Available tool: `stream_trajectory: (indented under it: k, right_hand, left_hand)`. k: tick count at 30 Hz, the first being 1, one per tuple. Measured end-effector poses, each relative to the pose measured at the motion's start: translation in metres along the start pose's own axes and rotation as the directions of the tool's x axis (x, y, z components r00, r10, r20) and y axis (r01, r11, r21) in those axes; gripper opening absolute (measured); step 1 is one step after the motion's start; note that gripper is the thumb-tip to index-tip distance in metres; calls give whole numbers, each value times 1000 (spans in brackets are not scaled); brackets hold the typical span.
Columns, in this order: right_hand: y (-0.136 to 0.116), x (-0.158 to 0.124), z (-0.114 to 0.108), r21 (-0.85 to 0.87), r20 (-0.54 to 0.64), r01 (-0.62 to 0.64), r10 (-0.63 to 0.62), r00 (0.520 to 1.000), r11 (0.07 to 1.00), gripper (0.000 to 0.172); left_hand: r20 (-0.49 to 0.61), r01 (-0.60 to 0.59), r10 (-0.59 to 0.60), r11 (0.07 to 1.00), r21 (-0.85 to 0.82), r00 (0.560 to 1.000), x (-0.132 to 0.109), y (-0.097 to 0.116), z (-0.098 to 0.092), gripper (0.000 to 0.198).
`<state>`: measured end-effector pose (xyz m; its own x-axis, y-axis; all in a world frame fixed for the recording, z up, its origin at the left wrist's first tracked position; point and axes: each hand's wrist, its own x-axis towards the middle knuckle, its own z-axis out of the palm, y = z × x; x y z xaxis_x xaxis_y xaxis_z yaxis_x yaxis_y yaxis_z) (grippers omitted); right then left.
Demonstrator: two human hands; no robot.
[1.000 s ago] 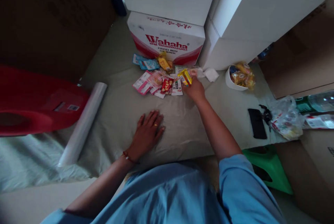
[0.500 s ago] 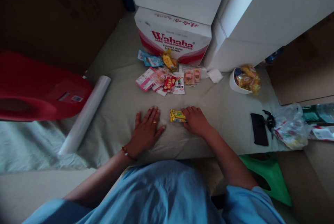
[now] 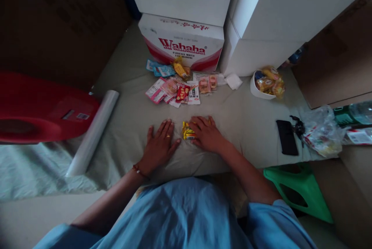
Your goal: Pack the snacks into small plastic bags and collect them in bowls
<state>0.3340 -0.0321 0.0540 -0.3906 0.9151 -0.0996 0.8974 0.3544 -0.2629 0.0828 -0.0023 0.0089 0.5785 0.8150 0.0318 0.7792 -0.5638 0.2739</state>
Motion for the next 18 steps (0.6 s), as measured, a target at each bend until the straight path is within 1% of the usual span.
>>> stream_trajectory:
  k: [2, 4, 6, 7, 8, 9, 11, 12, 13, 14, 15, 16, 18]
  right_hand:
    - [6, -12, -6, 67, -56, 0, 3, 998, 998, 68]
    - [13, -34, -9, 160, -102, 29, -12, 995, 987, 74]
    - [17, -63, -4, 229, -125, 71, -43, 991, 971, 80]
    - [17, -78, 2, 243, -145, 74, -39, 989, 967, 79]
    - [15, -94, 10, 241, -183, 57, -12, 983, 969, 74]
    - [12, -108, 19, 236, -241, 19, 39, 970, 971, 65]
    - [3, -132, 40, 232, -354, -66, 147, 924, 970, 38]
    - [-2, -140, 49, 231, -389, -99, 185, 903, 968, 26]
    - [-6, -144, 58, 226, -409, -123, 209, 889, 966, 19]
    - [-10, -147, 64, 218, -416, -140, 221, 882, 966, 16]
    - [-11, -146, 69, 205, -413, -151, 226, 882, 967, 16]
    - [-12, -144, 73, 191, -409, -160, 226, 884, 969, 18]
    - [-8, -137, 75, 179, -388, -170, 229, 893, 969, 21]
  left_hand:
    - [6, 7, -7, 1000, -16, 1000, -1, -2, -1, 67]
    - [0, 15, -15, 999, -33, 1000, -3, -6, -3, 64]
    - [-11, 21, -22, 999, -43, 1000, -7, -10, -3, 60]
    - [-17, 22, -23, 999, -47, 1000, -11, -12, -3, 59]
    - [-29, 25, -27, 998, -50, 999, -14, -15, -2, 58]
    - [-56, 39, -42, 998, -53, 998, -18, -17, -1, 57]
    - [-154, 83, -90, 995, -49, 984, -26, -22, 2, 59]
    - [-212, 89, -96, 995, -40, 972, -30, -24, 4, 60]
    - [-263, 71, -75, 997, -26, 962, -33, -25, 6, 60]
    - [-295, 26, -27, 1000, -8, 955, -35, -27, 8, 58]
    - [-300, -44, 44, 999, 8, 953, -36, -28, 9, 56]
    - [-278, -129, 127, 992, 10, 952, -36, -29, 11, 54]
    - [-182, -298, 285, 953, -49, 941, -31, -32, 12, 50]
